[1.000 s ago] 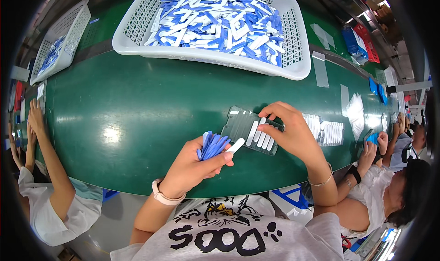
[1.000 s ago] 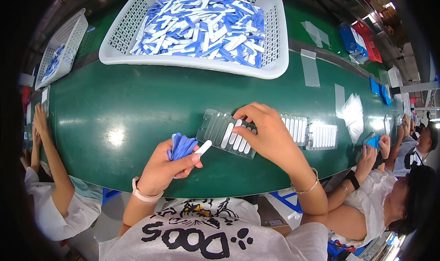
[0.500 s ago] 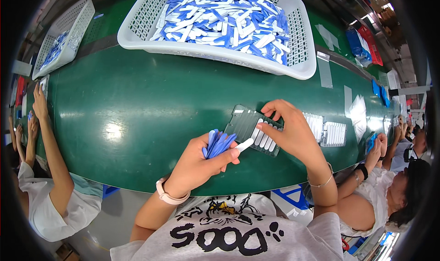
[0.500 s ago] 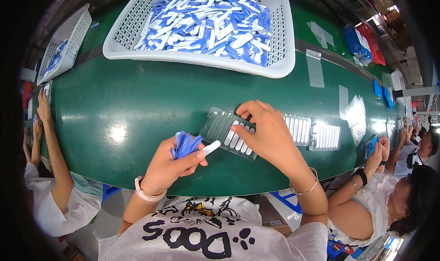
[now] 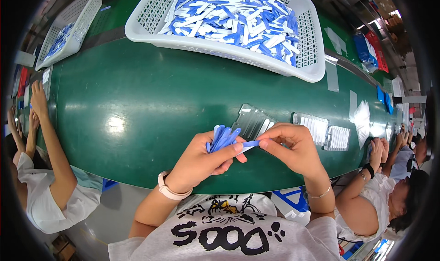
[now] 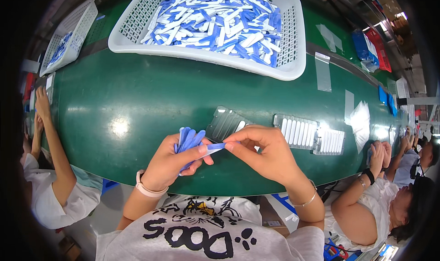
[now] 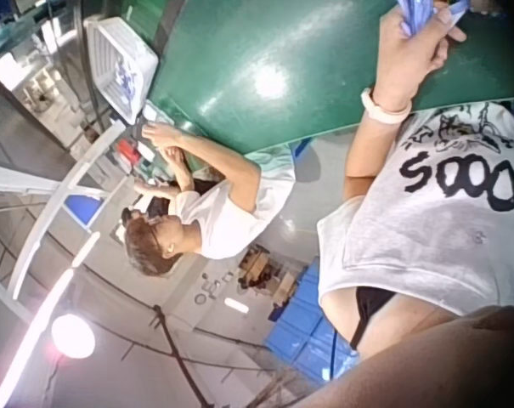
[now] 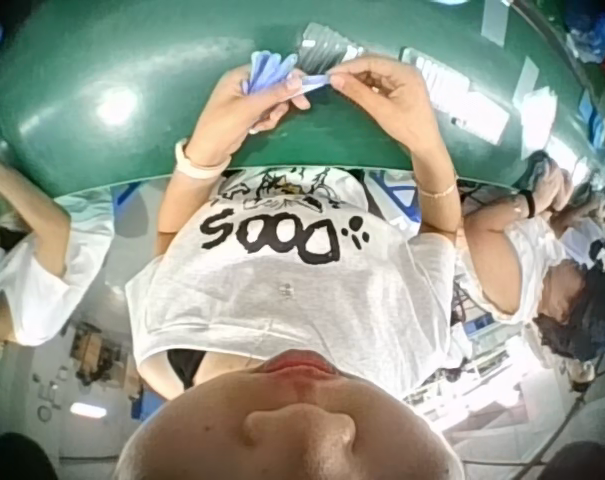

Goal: The person sorts small white and blue plastic components by hand, taking them from a basket and packing them into plastic trays on a table.

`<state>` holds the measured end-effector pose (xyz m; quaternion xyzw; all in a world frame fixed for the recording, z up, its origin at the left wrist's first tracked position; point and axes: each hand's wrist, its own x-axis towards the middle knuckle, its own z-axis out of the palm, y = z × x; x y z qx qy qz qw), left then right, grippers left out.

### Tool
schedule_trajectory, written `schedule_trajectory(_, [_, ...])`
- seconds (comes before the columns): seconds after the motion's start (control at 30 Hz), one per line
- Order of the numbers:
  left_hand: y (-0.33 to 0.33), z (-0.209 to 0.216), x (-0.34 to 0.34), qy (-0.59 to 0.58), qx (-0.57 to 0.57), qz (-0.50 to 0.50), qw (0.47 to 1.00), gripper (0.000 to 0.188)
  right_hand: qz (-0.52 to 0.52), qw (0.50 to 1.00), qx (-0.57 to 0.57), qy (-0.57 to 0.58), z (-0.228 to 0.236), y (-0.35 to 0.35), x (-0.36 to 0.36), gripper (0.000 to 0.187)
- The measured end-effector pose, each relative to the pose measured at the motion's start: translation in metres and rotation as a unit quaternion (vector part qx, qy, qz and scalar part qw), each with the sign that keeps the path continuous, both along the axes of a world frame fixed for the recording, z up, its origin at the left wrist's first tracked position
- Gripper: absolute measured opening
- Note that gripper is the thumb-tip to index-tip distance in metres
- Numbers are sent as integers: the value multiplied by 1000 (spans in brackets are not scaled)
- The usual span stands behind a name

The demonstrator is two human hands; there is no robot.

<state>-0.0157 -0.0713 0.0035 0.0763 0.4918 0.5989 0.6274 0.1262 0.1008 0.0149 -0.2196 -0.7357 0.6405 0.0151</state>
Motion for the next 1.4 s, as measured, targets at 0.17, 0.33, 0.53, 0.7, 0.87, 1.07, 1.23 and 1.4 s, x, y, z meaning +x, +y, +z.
schedule_trajectory(0.17, [-1, -4, 1, 25, 4, 4, 1000, 21, 5, 998, 20, 57, 7, -2, -3, 15])
schedule_trajectory(0.33, [2, -2, 1, -8, -2, 5, 1000, 18, 33, 976, 186, 107, 9, 8, -1, 15])
schedule_trajectory(0.53, [1, -5, 3, -23, -8, 35, 999, 21, 0, 958, 287, -22, 2, 28, -25, 8])
schedule_trajectory(0.7, [1, -2, 5, 73, -4, 30, 997, 21, 40, 948, 314, -17, -7, 34, -30, 17])
schedule_trajectory(0.87, [-3, -12, 17, 534, 58, 16, 843, 18, 113, 943, 309, -54, 0, 29, -42, 22])
schedule_trajectory(1.07, [-2, -14, 25, 534, 101, 63, 837, 19, 74, 982, 165, 53, 17, 24, -27, 17])
schedule_trajectory(1.23, [0, -14, 21, 496, 63, 75, 863, 20, 49, 943, 309, 112, -4, 11, -22, 19])
schedule_trajectory(1.4, [-2, -24, 21, 463, 11, 77, 883, 23, 7, 912, 402, 82, -19, 16, -32, 28])
